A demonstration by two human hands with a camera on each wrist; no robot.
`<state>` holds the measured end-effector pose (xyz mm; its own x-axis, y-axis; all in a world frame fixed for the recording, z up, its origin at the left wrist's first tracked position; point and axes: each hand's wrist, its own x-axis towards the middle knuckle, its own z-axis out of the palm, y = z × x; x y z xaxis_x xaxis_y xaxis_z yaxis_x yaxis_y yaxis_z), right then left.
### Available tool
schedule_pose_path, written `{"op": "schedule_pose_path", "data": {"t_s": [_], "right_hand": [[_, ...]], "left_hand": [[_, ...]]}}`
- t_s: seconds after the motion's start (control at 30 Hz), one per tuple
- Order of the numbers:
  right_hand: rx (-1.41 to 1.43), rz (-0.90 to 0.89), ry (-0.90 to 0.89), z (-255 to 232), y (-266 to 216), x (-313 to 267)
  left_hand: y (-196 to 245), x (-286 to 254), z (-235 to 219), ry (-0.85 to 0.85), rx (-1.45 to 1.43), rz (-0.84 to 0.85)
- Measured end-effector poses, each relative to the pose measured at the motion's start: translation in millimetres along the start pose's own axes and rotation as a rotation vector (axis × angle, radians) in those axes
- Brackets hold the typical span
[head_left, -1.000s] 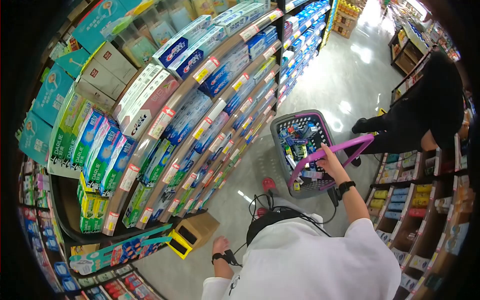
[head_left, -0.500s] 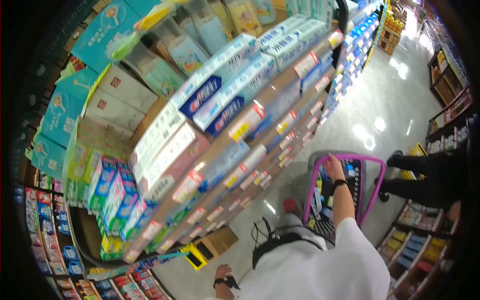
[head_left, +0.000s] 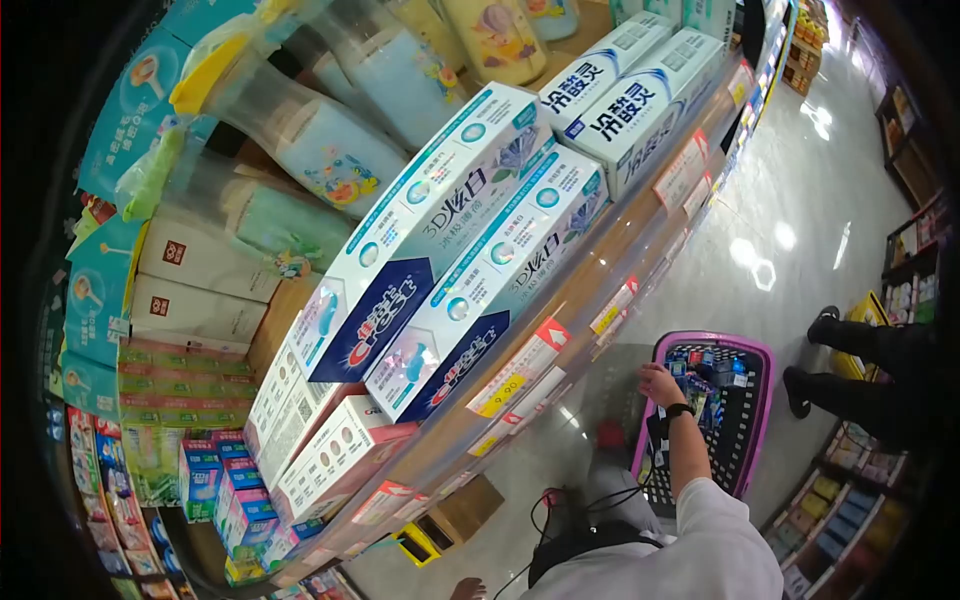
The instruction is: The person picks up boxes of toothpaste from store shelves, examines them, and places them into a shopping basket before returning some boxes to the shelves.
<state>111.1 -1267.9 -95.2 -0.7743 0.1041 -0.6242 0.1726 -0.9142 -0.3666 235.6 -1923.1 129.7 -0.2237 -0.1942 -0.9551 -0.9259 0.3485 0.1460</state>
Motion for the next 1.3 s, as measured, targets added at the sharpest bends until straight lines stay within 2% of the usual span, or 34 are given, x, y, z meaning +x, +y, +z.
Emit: {"op": "schedule_pose_path", "data": {"t_s": [0.07,0.13,0.17,0.23,0.27,0.3,0.37,0.4,0.43,0.53,0.6,0.7,0.8,0.83,0.87,0.9,0.93,0.97,1.03,1.07,1.1,1.13,1.2,1.3], "right_hand": [[-0.588,-0.364,-0.121,-25,22,-19],[-0.142,-0.071,-0.088,-5,20,-59],[-0.464,0.007,0.304,15,16,-79],[-0.515,0.114,0.504,-20,26,-96],[-0.515,0.145,0.619,-33,30,-108],[-0.385,0.138,0.629,-52,31,-122],[-0.131,0.131,0.639,-81,36,-146],[-0.110,0.033,0.816,-77,42,-161],[-0.035,-0.031,0.751,-134,54,-150],[-0.107,-0.051,0.799,-96,74,-186],[-0.137,-0.069,0.836,-67,99,-214],[-0.255,-0.060,0.713,-21,133,-253],[-0.206,-0.047,0.633,20,149,-290],[-0.378,-0.141,0.744,48,153,-307],[-0.388,-0.249,0.699,57,155,-322],[-0.406,-0.349,0.659,55,154,-342],[-0.537,-0.404,0.672,44,152,-355],[-0.664,-0.453,0.678,37,152,-365],[-0.621,-0.471,0.772,90,148,-423],[-0.542,-0.507,0.788,70,148,-431],[-0.464,-0.520,0.810,89,148,-453],[-0.420,-0.546,0.815,69,148,-457],[-0.371,-0.574,0.848,44,143,-466],[-0.378,-0.615,0.879,57,133,-473]], "left_hand": [[7,5,-5,-0.006,0.038,0.040],[14,18,-10,-0.002,0.113,0.140],[18,25,-8,0.032,0.216,0.235],[47,31,1,0.168,0.575,0.470],[70,20,11,0.211,0.673,0.492],[88,9,18,0.259,0.766,0.512],[95,23,16,0.210,0.687,0.602],[102,14,17,0.219,0.668,0.701],[113,0,18,0.228,0.653,0.801],[134,-53,7,0.260,0.702,0.882],[132,-62,-12,0.166,0.607,0.953],[122,-104,-38,0.071,0.462,1.073],[102,-134,-68,-0.003,0.396,1.197],[97,-134,-78,-0.036,0.389,1.233],[95,-119,-90,-0.137,0.356,1.178],[90,-98,-102,-0.240,0.323,1.110],[86,-79,-111,-0.198,0.394,1.056],[86,-84,-123,-0.051,0.631,1.027],[88,-85,-138,0.164,0.927,1.088],[94,-89,-139,0.117,0.824,1.116],[99,-96,-141,0.073,0.719,1.139],[104,-105,-143,0.034,0.614,1.154],[114,-151,-148,0.031,0.678,1.175],[118,-192,-168,-0.027,0.687,1.270]]}}
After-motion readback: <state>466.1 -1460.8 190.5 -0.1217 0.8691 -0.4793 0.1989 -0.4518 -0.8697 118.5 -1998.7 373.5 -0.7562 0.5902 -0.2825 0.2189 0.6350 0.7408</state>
